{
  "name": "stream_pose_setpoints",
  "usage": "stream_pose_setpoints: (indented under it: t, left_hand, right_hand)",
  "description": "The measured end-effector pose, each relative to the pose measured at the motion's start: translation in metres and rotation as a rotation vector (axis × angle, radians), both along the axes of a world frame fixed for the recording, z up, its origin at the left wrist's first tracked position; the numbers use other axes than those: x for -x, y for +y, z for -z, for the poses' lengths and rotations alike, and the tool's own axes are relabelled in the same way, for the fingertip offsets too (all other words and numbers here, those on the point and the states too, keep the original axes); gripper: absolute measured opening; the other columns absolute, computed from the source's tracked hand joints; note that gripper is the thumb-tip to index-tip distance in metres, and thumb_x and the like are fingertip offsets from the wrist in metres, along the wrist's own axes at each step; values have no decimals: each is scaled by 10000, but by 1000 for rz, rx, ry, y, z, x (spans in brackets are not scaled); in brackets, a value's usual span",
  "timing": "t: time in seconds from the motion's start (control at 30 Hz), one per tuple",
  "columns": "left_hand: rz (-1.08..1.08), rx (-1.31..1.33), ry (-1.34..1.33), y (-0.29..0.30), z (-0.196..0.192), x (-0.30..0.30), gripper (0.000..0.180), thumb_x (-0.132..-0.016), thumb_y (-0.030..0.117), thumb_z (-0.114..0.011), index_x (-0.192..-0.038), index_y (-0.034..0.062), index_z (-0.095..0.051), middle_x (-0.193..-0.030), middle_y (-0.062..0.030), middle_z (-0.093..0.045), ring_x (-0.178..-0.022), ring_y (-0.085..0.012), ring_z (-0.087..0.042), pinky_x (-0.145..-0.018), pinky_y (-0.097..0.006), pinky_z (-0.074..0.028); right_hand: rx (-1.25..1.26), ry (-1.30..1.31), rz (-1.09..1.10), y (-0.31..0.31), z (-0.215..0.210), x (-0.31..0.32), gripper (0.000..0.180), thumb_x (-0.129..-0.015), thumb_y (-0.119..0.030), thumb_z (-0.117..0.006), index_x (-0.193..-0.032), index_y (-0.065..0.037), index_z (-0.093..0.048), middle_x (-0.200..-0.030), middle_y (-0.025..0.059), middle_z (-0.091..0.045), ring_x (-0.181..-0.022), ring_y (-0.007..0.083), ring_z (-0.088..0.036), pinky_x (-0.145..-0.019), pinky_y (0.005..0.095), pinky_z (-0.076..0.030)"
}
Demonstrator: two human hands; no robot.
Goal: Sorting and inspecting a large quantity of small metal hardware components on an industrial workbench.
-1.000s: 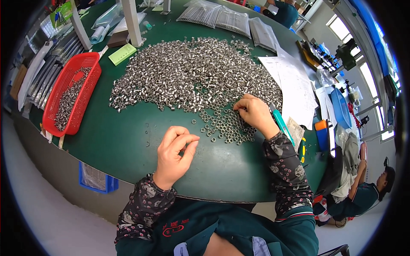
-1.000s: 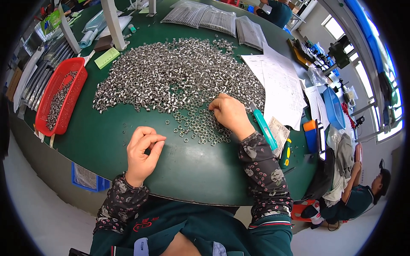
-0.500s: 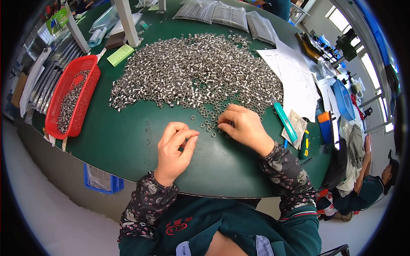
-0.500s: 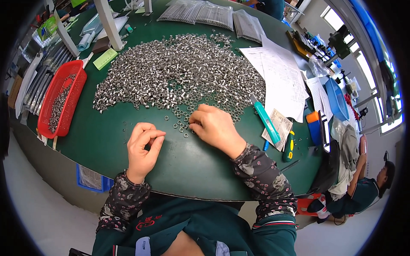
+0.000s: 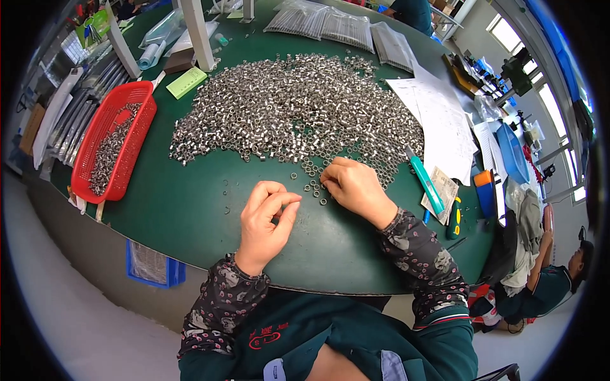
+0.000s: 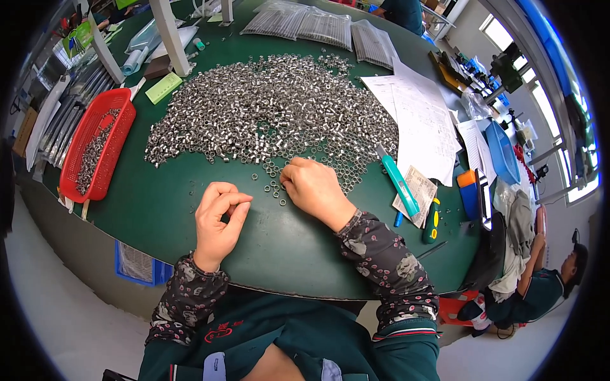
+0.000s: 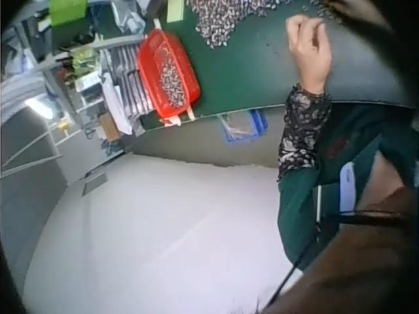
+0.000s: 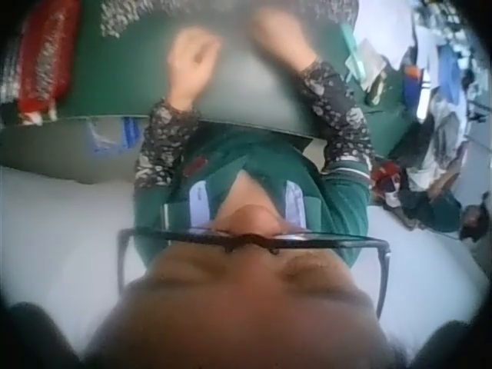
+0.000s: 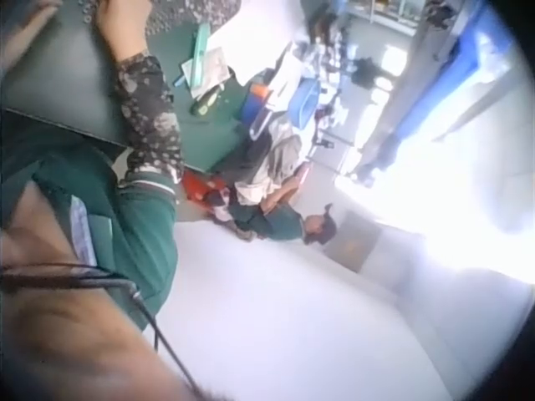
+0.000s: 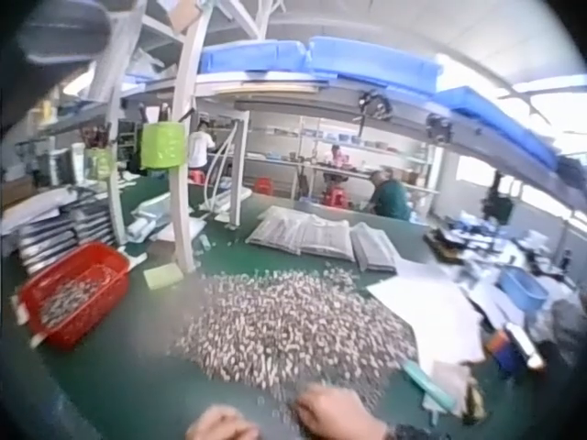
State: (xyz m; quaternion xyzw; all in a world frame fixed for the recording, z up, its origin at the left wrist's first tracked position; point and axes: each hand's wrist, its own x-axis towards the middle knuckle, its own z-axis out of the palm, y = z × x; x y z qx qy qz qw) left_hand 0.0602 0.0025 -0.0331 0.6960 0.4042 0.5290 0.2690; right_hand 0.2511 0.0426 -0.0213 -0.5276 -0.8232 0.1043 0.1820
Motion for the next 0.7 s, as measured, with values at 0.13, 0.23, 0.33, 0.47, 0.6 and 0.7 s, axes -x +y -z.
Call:
stream_pose_setpoints:
  t: [0.13,0.23,0.33,0.47,0.6,0.7]
  left_hand:
    - [-37,46,-38,1,2,-2,76,-752,-23,-618,-816,16,-623,-815,-25,-495,-556,-62,-441,-494,-206,-370]
    - [-59,24,18,5,7,2,95,-761,-12,-614,-847,29,-614,-812,-31,-500,-579,-86,-480,-454,-226,-389]
    - [10,125,70,5,11,6,97,-772,8,-609,-867,29,-612,-797,-26,-502,-543,-110,-462,-466,-259,-388]
    - [-90,89,131,11,9,0,92,-769,9,-601,-860,28,-606,-811,-37,-497,-582,-137,-470,-526,-276,-411]
    - [-161,183,144,15,4,-8,97,-742,23,-609,-837,33,-591,-864,-62,-490,-724,-170,-502,-622,-286,-429]
    - [-123,70,419,19,2,-11,151,-713,42,-644,-861,61,-618,-846,-50,-504,-755,-185,-522,-630,-294,-430]
  right_hand:
    - [43,129,42,-3,-14,-6,92,-727,-156,-627,-790,-89,-628,-766,56,-577,-718,238,-594,-606,346,-470]
    - [32,204,149,-14,-29,-26,105,-726,-169,-642,-795,-91,-623,-756,63,-575,-644,230,-594,-573,325,-463]
    - [-24,137,295,-33,-29,-66,82,-729,-124,-628,-789,-70,-618,-741,74,-581,-648,253,-594,-574,325,-457]
    - [-245,75,476,-58,-19,-121,117,-742,-71,-582,-858,-65,-594,-808,89,-572,-730,275,-582,-619,339,-454]
    - [-253,-96,655,-79,-15,-142,201,-721,-83,-604,-920,-96,-579,-864,65,-554,-848,263,-542,-688,362,-452]
    - [-333,-190,657,-85,-4,-152,246,-695,-155,-658,-922,-90,-587,-882,82,-550,-872,273,-520,-707,366,-448]
